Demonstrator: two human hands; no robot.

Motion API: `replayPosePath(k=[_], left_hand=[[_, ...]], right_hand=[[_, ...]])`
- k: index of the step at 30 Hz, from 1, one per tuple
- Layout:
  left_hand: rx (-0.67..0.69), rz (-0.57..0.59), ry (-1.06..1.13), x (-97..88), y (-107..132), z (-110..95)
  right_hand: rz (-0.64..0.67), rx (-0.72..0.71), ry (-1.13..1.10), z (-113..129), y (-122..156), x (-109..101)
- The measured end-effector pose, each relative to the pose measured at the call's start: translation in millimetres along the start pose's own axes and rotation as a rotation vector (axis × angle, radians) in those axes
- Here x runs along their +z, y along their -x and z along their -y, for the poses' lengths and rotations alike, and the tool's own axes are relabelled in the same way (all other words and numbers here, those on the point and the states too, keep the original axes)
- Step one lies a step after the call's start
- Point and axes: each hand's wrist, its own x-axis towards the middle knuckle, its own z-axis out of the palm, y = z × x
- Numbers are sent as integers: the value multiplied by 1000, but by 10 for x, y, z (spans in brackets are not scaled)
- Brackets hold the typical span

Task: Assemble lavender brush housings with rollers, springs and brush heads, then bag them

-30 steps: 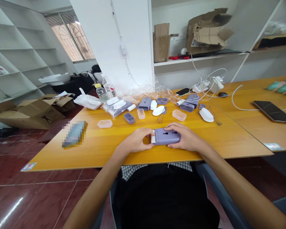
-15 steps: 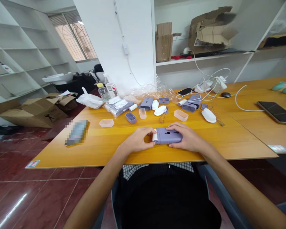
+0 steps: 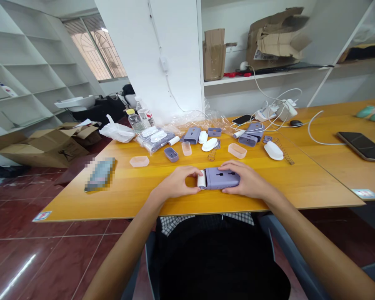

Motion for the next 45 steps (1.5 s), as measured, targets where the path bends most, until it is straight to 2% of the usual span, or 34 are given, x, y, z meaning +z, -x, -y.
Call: replayPosePath(k=[28,45], left_hand=[[-45,-61,-43,59,-19,-16],[-19,-11,-2,51,-25,-42]], right_hand=[[-24,29,9,-5,-1,22],[-20,22,-5,18,-10,12]])
